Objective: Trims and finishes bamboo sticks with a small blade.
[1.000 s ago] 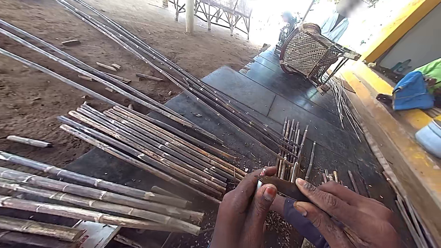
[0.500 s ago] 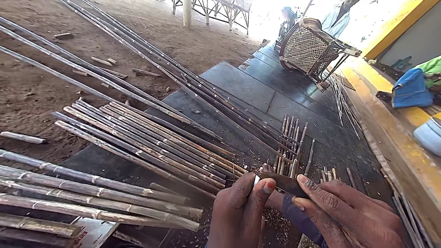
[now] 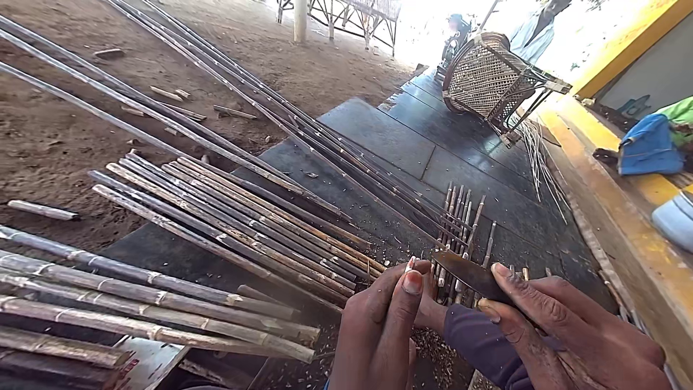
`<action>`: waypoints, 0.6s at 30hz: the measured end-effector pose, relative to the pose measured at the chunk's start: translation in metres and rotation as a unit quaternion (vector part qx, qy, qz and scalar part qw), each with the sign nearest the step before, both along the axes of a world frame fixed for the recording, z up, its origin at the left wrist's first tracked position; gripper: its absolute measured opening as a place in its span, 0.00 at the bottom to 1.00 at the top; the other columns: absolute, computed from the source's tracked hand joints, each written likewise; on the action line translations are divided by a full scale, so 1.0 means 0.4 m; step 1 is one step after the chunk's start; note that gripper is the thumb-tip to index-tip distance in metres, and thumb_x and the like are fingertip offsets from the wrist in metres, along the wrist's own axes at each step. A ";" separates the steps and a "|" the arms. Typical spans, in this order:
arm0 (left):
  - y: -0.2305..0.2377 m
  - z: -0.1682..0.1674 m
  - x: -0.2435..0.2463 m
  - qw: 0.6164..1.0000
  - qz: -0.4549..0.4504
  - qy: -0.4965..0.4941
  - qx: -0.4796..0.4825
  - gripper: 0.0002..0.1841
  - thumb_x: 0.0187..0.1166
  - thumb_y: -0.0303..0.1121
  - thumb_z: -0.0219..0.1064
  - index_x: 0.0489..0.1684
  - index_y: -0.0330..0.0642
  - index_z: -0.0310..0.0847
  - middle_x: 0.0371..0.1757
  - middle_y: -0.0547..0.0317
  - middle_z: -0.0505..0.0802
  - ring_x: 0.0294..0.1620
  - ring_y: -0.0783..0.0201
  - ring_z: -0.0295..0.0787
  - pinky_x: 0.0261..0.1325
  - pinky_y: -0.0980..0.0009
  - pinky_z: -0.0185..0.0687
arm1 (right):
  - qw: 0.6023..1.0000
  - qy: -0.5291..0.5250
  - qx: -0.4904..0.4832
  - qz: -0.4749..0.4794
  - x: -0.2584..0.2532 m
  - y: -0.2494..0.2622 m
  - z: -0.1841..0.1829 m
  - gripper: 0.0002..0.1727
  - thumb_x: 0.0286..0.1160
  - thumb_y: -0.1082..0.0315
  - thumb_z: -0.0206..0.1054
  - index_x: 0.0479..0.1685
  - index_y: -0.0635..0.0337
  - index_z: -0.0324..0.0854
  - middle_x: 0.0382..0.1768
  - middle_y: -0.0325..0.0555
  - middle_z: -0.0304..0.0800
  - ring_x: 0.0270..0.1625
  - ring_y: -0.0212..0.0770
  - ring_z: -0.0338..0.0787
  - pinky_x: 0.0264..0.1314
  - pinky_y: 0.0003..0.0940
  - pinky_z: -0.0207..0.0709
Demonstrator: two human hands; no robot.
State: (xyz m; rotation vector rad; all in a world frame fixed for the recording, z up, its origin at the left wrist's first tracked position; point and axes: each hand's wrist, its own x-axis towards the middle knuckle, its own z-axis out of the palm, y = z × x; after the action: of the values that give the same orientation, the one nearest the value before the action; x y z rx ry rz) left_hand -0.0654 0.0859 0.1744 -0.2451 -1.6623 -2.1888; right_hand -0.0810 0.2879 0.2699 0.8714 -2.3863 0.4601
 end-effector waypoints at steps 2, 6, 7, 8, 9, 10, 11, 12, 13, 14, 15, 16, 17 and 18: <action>0.000 0.004 0.003 1.000 -0.008 0.004 0.011 0.20 0.96 0.40 0.49 0.53 0.38 0.87 0.20 0.65 0.79 0.13 0.71 0.67 0.12 0.76 0.64 | 1.000 -0.010 0.002 0.001 0.000 0.002 -0.001 0.16 0.78 0.54 0.75 0.59 0.47 0.94 0.38 0.36 0.93 0.38 0.26 0.89 0.35 0.22 0.82; 0.001 0.006 0.001 1.000 -0.012 0.024 0.014 0.17 0.95 0.38 0.52 0.51 0.36 0.86 0.22 0.62 0.81 0.14 0.70 0.72 0.12 0.75 0.70 | 0.999 -0.044 0.003 0.018 0.000 0.005 -0.004 0.16 0.78 0.53 0.74 0.59 0.47 0.94 0.37 0.36 0.93 0.38 0.26 0.89 0.36 0.22 0.82; 0.002 0.005 0.001 0.999 -0.016 0.024 0.017 0.17 0.95 0.38 0.53 0.58 0.36 0.86 0.22 0.62 0.81 0.14 0.70 0.71 0.12 0.75 0.69 | 0.998 -0.056 0.006 0.024 0.001 0.007 -0.005 0.16 0.79 0.53 0.74 0.59 0.48 0.94 0.37 0.37 0.93 0.38 0.27 0.89 0.36 0.23 0.82; 0.003 0.004 0.001 0.999 -0.021 0.025 0.017 0.18 0.95 0.38 0.53 0.62 0.37 0.86 0.22 0.63 0.80 0.14 0.71 0.70 0.12 0.75 0.68 | 0.997 -0.065 0.007 0.028 0.001 0.008 -0.005 0.16 0.79 0.53 0.74 0.59 0.49 0.94 0.37 0.37 0.93 0.39 0.27 0.90 0.36 0.23 0.83; 0.004 0.002 0.000 0.999 -0.025 0.027 0.018 0.18 0.94 0.38 0.54 0.64 0.37 0.85 0.22 0.63 0.79 0.14 0.71 0.69 0.12 0.75 0.67 | 0.997 -0.071 0.007 0.031 0.000 0.009 -0.006 0.16 0.79 0.53 0.74 0.58 0.49 0.94 0.37 0.37 0.94 0.38 0.26 0.90 0.36 0.23 0.83; 0.005 0.000 0.000 0.999 -0.028 0.032 0.018 0.18 0.94 0.38 0.54 0.64 0.38 0.85 0.22 0.63 0.78 0.14 0.71 0.68 0.12 0.75 0.67 | 0.996 -0.077 0.005 0.033 0.000 0.010 -0.006 0.16 0.79 0.53 0.74 0.58 0.49 0.94 0.37 0.36 0.93 0.38 0.26 0.89 0.35 0.23 0.82; 0.006 -0.001 0.000 0.999 -0.033 0.036 0.019 0.18 0.94 0.39 0.54 0.65 0.38 0.85 0.23 0.63 0.78 0.14 0.71 0.68 0.12 0.75 0.67 | 0.996 -0.085 0.004 0.035 0.000 0.012 -0.005 0.16 0.79 0.53 0.74 0.58 0.49 0.94 0.37 0.36 0.93 0.38 0.26 0.89 0.35 0.22 0.81; 0.006 -0.001 0.000 0.998 -0.039 0.039 0.023 0.18 0.94 0.39 0.55 0.67 0.38 0.85 0.24 0.62 0.79 0.15 0.71 0.68 0.13 0.75 0.67 | 0.995 -0.090 0.003 0.037 -0.001 0.013 -0.005 0.16 0.79 0.53 0.74 0.59 0.48 0.94 0.37 0.36 0.93 0.38 0.26 0.89 0.34 0.22 0.81; 0.006 -0.001 0.000 0.998 -0.042 0.042 0.025 0.18 0.94 0.39 0.56 0.68 0.38 0.85 0.25 0.62 0.80 0.16 0.71 0.69 0.14 0.75 0.68 | 0.995 -0.093 0.001 0.039 -0.002 0.013 -0.005 0.16 0.79 0.54 0.74 0.59 0.49 0.94 0.36 0.36 0.93 0.37 0.26 0.89 0.34 0.22 0.81; 0.007 -0.001 0.000 0.998 -0.040 0.045 0.026 0.18 0.93 0.39 0.57 0.68 0.38 0.85 0.25 0.61 0.81 0.16 0.71 0.69 0.14 0.75 0.68 | 0.995 -0.096 0.001 0.041 -0.002 0.014 -0.005 0.16 0.79 0.54 0.74 0.58 0.49 0.94 0.36 0.36 0.93 0.37 0.26 0.89 0.34 0.22 0.81; 0.009 -0.001 0.000 0.998 -0.037 0.046 0.028 0.18 0.93 0.39 0.58 0.69 0.38 0.85 0.26 0.61 0.82 0.16 0.72 0.68 0.15 0.75 0.67 | 0.994 -0.098 0.001 0.043 -0.002 0.014 -0.005 0.16 0.79 0.54 0.74 0.58 0.49 0.94 0.36 0.36 0.93 0.37 0.26 0.89 0.34 0.22 0.81; 0.009 -0.001 -0.001 0.998 -0.034 0.048 0.027 0.18 0.92 0.39 0.59 0.70 0.39 0.84 0.26 0.61 0.82 0.16 0.72 0.68 0.15 0.76 0.67 | 0.994 -0.100 0.002 0.045 -0.001 0.015 -0.005 0.15 0.79 0.54 0.73 0.58 0.49 0.95 0.37 0.36 0.94 0.38 0.26 0.89 0.34 0.22 0.81; 0.009 -0.002 -0.002 0.998 -0.032 0.050 0.026 0.18 0.92 0.39 0.60 0.71 0.40 0.84 0.26 0.61 0.82 0.16 0.73 0.68 0.15 0.76 0.66 | 0.994 -0.102 0.003 0.048 -0.001 0.016 -0.005 0.15 0.79 0.54 0.73 0.58 0.49 0.95 0.37 0.36 0.94 0.38 0.26 0.89 0.35 0.22 0.81; 0.009 -0.003 -0.002 0.998 -0.031 0.053 0.023 0.19 0.91 0.39 0.60 0.72 0.40 0.83 0.26 0.62 0.82 0.16 0.73 0.68 0.15 0.76 0.66 | 0.993 -0.103 0.004 0.052 -0.001 0.017 -0.006 0.15 0.80 0.55 0.73 0.58 0.49 0.95 0.37 0.36 0.94 0.38 0.26 0.89 0.35 0.22 0.81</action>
State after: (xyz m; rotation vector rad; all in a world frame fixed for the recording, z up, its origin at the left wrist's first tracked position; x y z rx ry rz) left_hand -0.0661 0.0895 0.1733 -0.3983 -1.5652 -2.2165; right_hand -0.0813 0.2947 0.2675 0.9971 -2.5378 0.6077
